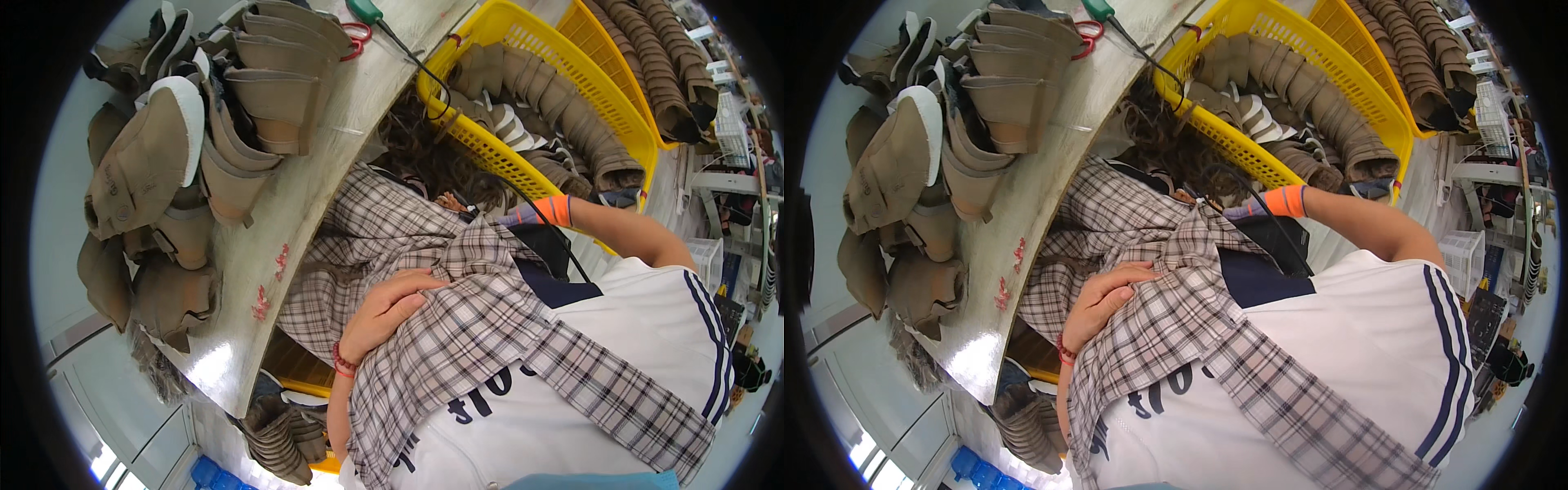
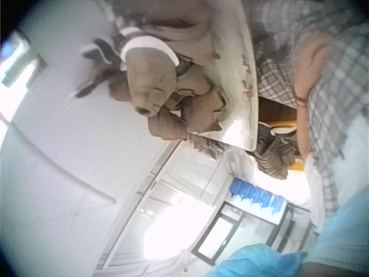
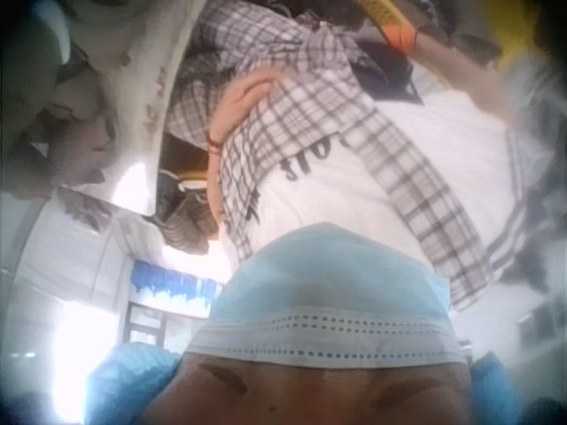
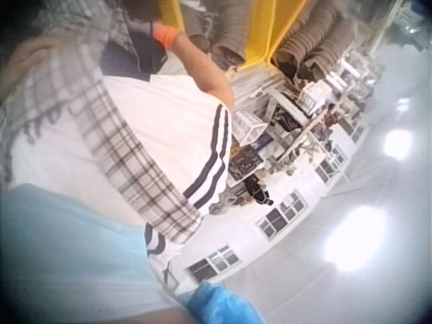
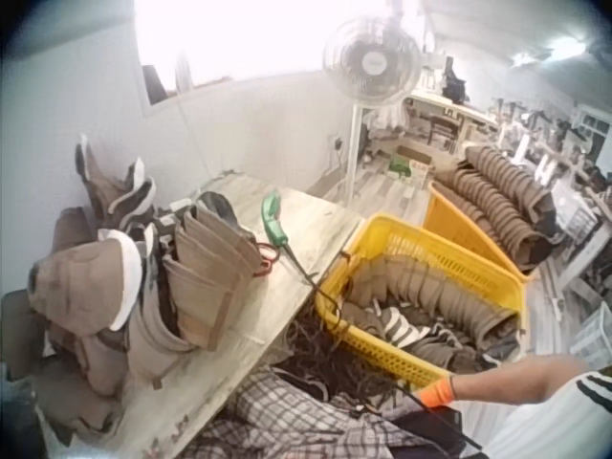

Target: The person uses a handheld electric trimmer to trim the edges and interior lining of several beige shoes. They handle the shoes one at a time, rotating them to access different areas, and place trimmed shoes into a yellow basket.

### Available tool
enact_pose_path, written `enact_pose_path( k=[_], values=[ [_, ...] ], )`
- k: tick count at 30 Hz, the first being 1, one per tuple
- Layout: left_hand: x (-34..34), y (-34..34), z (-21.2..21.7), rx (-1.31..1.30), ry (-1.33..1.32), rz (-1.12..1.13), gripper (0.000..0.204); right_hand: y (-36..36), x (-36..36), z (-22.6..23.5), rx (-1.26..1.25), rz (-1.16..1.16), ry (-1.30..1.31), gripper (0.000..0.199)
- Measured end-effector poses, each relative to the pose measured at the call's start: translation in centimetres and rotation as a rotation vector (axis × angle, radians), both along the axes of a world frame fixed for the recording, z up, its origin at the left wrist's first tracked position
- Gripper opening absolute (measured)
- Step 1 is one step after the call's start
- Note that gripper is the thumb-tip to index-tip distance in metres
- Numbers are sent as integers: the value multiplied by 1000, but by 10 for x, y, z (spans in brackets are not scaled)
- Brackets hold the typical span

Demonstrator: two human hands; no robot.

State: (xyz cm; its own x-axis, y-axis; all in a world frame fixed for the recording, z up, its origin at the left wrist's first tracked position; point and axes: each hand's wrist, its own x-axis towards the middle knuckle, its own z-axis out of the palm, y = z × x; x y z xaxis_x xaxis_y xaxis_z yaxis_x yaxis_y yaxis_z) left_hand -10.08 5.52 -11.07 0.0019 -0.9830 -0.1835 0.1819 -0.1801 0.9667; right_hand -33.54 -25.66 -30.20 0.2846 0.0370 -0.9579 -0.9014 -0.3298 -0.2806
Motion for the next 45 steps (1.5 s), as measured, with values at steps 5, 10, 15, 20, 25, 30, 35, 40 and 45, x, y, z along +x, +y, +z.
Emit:
enact_pose_path(
  k=[5, 10, 15, 20, 25, 30, 35, 40, 45],
  values=[
    [7, 16, -10, -14, 71, 117, 23, 8, -3, -4, 44, 95, -86, 39],
    [9, 29, 0, -40, 89, 285, 23, -25, 8, 4, 275, 108, -110, 39],
    [17, 70, -9, 26, -87, 801, 18, -119, 152, 98, -81, 681, -501, 22],
    [69, 97, -51, -154, -306, 1575, 17, -154, 335, 168, -656, -496, -1270, 42],
    [122, 48, -34, -69, -493, 1454, 24, -231, 426, 135, -1314, -397, -1162, 77],
    [148, 19, -38, -262, -362, 1252, 24, -192, 452, 166, -1245, -292, -1059, 52],
    [168, -13, -32, -418, -208, 1232, 21, -196, 419, 187, -949, -509, -1032, 44],
    [196, -37, -37, -417, -379, 1273, 24, -190, 377, 193, -672, -594, -1051, 30],
    [194, -18, -11, -395, -503, 1237, 23, -179, 343, 196, -477, -656, -1076, 35]
  ],
)
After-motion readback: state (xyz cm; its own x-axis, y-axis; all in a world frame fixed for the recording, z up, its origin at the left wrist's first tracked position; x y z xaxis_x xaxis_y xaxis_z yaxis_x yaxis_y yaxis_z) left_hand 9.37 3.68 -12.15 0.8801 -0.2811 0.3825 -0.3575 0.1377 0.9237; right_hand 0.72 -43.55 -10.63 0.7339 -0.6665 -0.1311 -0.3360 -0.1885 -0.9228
